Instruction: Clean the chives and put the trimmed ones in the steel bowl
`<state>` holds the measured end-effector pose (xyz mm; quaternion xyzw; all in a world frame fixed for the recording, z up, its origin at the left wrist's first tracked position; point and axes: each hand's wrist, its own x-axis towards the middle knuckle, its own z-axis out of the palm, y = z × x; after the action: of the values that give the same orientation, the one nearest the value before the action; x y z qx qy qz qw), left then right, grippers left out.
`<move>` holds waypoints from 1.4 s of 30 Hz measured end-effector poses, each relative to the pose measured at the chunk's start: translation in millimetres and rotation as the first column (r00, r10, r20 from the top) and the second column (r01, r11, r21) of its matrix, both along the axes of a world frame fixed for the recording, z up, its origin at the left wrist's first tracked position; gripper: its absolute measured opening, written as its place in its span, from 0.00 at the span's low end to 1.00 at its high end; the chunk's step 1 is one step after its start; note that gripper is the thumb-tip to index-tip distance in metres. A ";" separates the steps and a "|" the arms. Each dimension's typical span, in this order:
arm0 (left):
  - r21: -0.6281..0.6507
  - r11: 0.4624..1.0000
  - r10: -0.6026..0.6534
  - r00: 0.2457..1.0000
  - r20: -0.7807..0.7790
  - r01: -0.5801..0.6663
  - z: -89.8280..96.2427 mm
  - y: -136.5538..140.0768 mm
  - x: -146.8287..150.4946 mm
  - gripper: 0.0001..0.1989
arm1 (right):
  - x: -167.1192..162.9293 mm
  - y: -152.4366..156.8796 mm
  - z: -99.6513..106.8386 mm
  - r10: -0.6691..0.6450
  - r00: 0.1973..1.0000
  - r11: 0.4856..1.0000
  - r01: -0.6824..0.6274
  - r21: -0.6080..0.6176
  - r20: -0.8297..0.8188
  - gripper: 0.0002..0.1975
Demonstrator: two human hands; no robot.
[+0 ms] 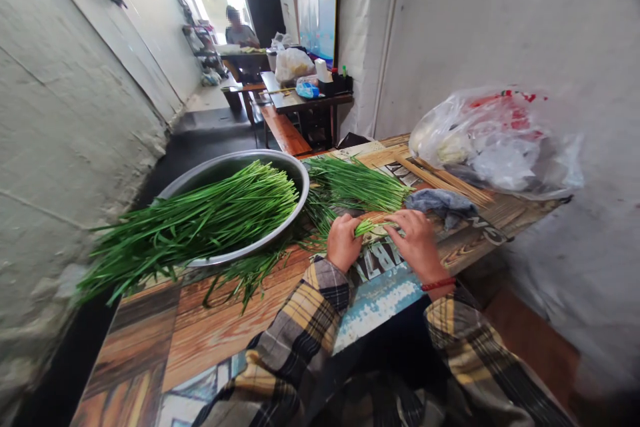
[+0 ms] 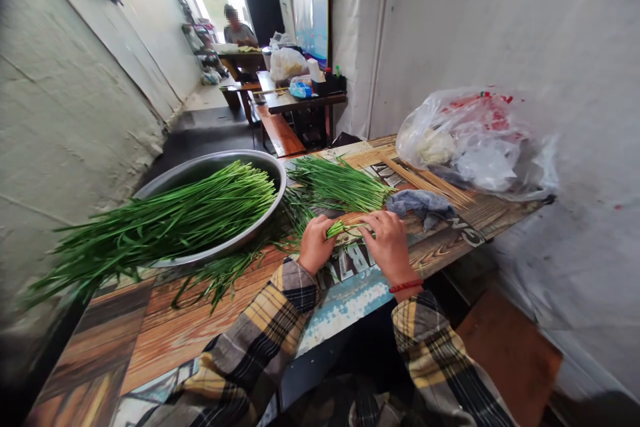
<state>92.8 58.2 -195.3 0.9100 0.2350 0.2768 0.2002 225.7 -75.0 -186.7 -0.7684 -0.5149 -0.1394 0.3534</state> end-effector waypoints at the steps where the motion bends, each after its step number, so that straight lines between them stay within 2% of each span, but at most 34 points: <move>1: -0.001 1.000 -0.004 1.000 0.000 0.004 0.5 -0.2 0.1 0.08 | -0.8 1.5 -1.1 0.003 1.000 1.000 -0.003 -0.004 -0.014 0.10; 4: -0.008 1.000 -0.013 1.000 0.002 0.013 1.9 -0.7 0.5 0.09 | -3.4 5.9 -9.3 0.013 0.984 0.996 0.002 0.089 -0.177 0.11; 6: -0.004 1.000 -0.013 1.000 0.007 0.013 2.7 -1.2 0.7 0.09 | -6.6 9.9 -16.3 0.035 0.928 0.984 0.032 0.174 -0.371 0.11; 8: 0.014 1.000 -0.011 1.000 0.014 0.011 3.3 -2.0 0.6 0.09 | -11.0 15.0 -21.9 0.063 0.807 0.965 0.101 0.243 -0.587 0.12; 10: 0.039 0.999 -0.011 1.000 0.022 0.010 3.7 -3.3 0.4 0.09 | -15.6 20.9 -24.8 0.110 0.644 0.939 0.182 0.291 -0.757 0.12; 13: 0.073 0.997 -0.020 0.999 0.028 0.018 4.6 -5.5 -0.4 0.09 | -20.4 29.1 -24.3 0.202 0.423 0.901 0.273 0.337 -0.883 0.12; 17: 0.100 0.994 -0.041 0.999 0.017 0.039 6.1 -7.4 -1.4 0.08 | -18.3 32.9 -20.9 0.271 0.243 0.865 0.362 0.346 -0.932 0.14; 19: 0.107 0.993 -0.041 0.999 0.015 0.039 6.4 -7.1 -1.8 0.08 | -13.5 29.7 -19.0 0.275 0.199 0.860 0.387 0.334 -0.941 0.13; 21: 0.106 0.994 -0.038 0.999 0.021 0.036 6.3 -6.3 -2.1 0.08 | -7.5 23.3 -16.4 0.250 0.236 0.861 0.390 0.327 -0.939 0.13; 22: 0.104 0.994 -0.038 0.999 0.024 0.035 6.3 -6.0 -2.2 0.08 | -4.5 19.4 -14.6 0.221 0.291 0.863 0.386 0.326 -0.931 0.13; 23: 0.103 0.994 -0.040 0.999 0.026 0.037 6.3 -5.8 -2.2 0.08 | -1.6 15.4 -12.7 0.181 0.370 0.869 0.373 0.324 -0.911 0.14; 25: 0.100 0.994 -0.046 0.999 0.028 0.043 6.4 -5.8 -2.2 0.08 | 2.9 8.5 -8.6 0.093 0.582 0.906 0.287 0.311 -0.808 0.17; 27: 0.096 0.994 -0.046 0.999 0.027 0.043 6.8 -6.2 -2.1 0.08 | 5.4 4.1 -5.5 0.049 0.801 0.960 0.126 0.248 -0.597 0.17; 29: 0.094 0.995 -0.039 0.999 0.026 0.037 7.1 -6.7 -2.1 0.08 | 5.3 2.8 -4.3 0.067 0.931 0.991 -0.021 0.131 -0.359 0.13; 32: 0.096 0.995 -0.041 0.999 0.011 0.040 7.2 -7.3 -2.1 0.08 | 1.7 3.9 -5.8 0.069 0.985 0.998 -0.066 0.020 -0.160 0.10; 36: 0.091 0.991 -0.096 0.995 -0.041 0.100 8.0 -8.2 -2.1 0.08 | -5.9 5.1 -6.8 0.076 0.991 0.997 -0.071 0.043 -0.111 0.09; 39: 0.091 0.989 -0.111 0.992 -0.062 0.116 9.4 -8.8 -1.7 0.08 | -11.8 6.4 -7.8 0.122 0.974 0.988 -0.100 0.118 -0.192 0.09; 42: 0.096 0.987 -0.120 0.991 -0.057 0.125 9.9 -9.6 -1.5 0.09 | -19.1 11.6 -13.6 0.139 0.882 0.967 -0.024 0.253 -0.450 0.10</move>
<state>91.3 48.6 -185.4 0.9383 0.1694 0.2521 0.1651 206.6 -63.4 -200.3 -0.7085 -0.4268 0.0024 0.5620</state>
